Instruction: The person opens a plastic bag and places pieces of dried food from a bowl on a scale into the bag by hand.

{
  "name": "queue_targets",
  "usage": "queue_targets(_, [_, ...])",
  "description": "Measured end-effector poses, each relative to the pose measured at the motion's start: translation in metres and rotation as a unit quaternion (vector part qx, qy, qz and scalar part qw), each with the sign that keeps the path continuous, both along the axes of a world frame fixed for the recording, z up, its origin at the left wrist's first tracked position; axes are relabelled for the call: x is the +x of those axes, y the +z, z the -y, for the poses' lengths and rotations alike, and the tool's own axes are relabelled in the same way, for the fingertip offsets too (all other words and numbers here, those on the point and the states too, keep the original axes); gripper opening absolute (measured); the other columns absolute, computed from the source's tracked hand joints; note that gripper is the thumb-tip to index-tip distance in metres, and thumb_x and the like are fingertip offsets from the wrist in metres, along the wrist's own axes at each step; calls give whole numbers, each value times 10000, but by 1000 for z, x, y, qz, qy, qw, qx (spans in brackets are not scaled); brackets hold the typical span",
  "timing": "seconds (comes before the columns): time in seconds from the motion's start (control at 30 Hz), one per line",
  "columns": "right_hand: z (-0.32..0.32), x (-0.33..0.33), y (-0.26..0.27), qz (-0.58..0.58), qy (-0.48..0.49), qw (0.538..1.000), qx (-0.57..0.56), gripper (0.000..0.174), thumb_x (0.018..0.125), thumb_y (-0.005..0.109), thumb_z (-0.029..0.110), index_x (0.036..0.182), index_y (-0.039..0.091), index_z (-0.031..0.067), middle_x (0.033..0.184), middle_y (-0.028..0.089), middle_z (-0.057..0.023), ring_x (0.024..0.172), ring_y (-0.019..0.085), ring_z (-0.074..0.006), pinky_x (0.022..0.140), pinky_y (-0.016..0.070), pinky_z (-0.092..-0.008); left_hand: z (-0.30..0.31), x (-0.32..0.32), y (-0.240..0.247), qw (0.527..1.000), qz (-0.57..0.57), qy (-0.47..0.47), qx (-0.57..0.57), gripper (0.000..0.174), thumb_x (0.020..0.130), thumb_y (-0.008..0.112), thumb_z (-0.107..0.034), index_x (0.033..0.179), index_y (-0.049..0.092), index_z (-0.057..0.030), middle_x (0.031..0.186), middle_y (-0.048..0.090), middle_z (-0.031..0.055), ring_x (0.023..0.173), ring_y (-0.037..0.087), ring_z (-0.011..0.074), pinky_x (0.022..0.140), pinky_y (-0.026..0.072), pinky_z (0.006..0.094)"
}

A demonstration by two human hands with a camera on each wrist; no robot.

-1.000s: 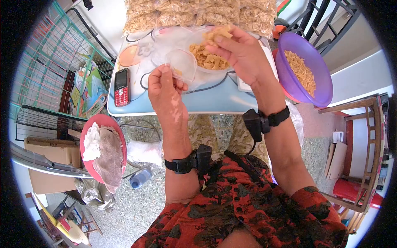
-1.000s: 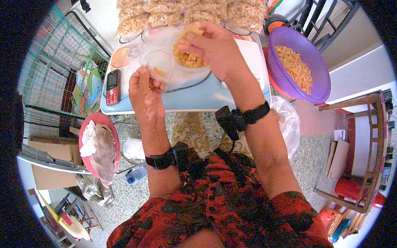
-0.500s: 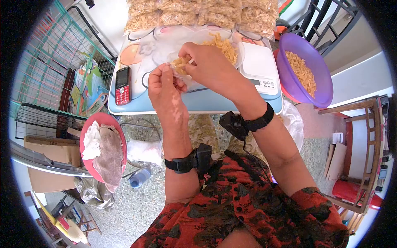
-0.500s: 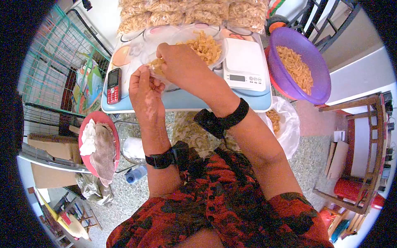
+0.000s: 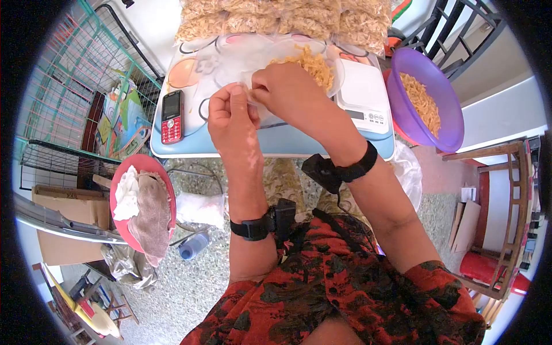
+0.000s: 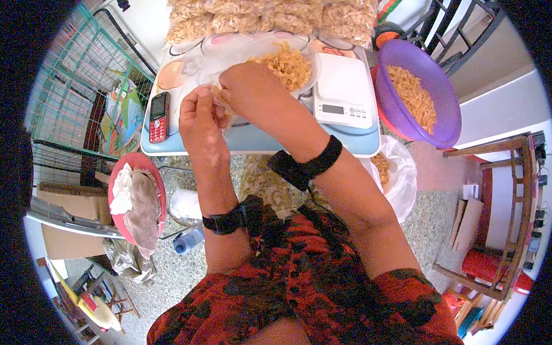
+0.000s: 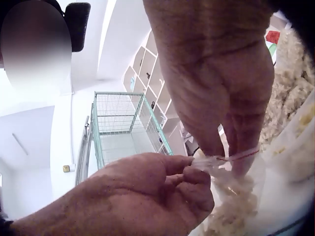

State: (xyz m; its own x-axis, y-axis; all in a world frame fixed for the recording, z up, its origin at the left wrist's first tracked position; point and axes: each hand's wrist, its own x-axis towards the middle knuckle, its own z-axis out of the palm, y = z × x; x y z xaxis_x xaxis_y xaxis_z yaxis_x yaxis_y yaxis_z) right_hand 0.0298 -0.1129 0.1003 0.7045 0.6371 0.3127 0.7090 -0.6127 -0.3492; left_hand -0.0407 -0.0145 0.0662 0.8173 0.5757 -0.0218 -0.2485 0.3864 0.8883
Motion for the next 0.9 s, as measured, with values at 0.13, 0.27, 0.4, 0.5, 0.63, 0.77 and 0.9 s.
queue_targets(0.13, [-5, 2, -9, 20, -14, 999, 30, 182, 810, 568, 163, 828, 654, 3, 819, 671, -211, 791, 660, -387, 703, 515, -466, 0, -1, -1, 1000, -16, 16, 11, 169, 956, 599, -219, 979, 606, -52, 694, 535, -20, 555, 453, 57, 475, 350, 215])
queue_targets(0.27, [5, -8, 5, -150, 59, 982, 104, 216, 847, 531, 133, 981, 616, -13, 869, 657, -203, 843, 645, -349, 749, 495, -417, -9, 0, -5, 999, -17, 32, -8, 180, 957, 603, -225, 969, 604, -46, 697, 529, -25, 556, 442, 51, 477, 349, 212])
queue_targets(0.4, [9, -22, 18, -233, 167, 953, 94, 292, 813, 564, 163, 1041, 592, -17, 926, 652, -217, 870, 630, -378, 771, 492, -414, -8, 1, -7, 1000, 8, 30, -6, 192, 954, 610, -232, 959, 600, -40, 689, 522, -32, 553, 432, 42, 472, 330, 202])
queue_targets(0.5, [6, -20, 18, -251, 172, 953, 0, 332, 788, 609, 194, 1043, 588, -17, 940, 647, -218, 886, 618, -394, 780, 487, -420, -6, -6, 3, 999, -5, 30, 15, 191, 952, 612, -228, 949, 597, -37, 672, 506, -34, 549, 418, 41, 474, 315, 201])
queue_targets(0.63, [-3, -16, 9, -251, 140, 955, -70, 330, 784, 632, 200, 1040, 591, -5, 956, 636, -215, 921, 610, -386, 791, 478, -435, -5, -6, 2, 999, 24, 24, 38, 182, 950, 612, -218, 939, 593, -37, 654, 486, -33, 542, 400, 46, 479, 301, 207])
queue_targets(0.77, [1, -18, 4, -168, 146, 975, -24, 299, 813, 619, 182, 1055, 607, 6, 1015, 635, -198, 922, 611, -366, 782, 485, -428, -12, -7, 3, 1000, 6, 28, 12, 166, 962, 590, -175, 1000, 568, -16, 679, 509, -13, 565, 419, 46, 498, 336, 198])
queue_targets(0.9, [24, -17, -7, -53, 127, 981, 137, 275, 839, 600, 146, 1073, 628, 5, 1058, 641, -172, 900, 624, -316, 779, 498, -387, -11, -6, 3, 999, 9, 31, -17, 172, 967, 583, -186, 998, 571, -17, 686, 514, -5, 570, 439, 56, 509, 362, 211])
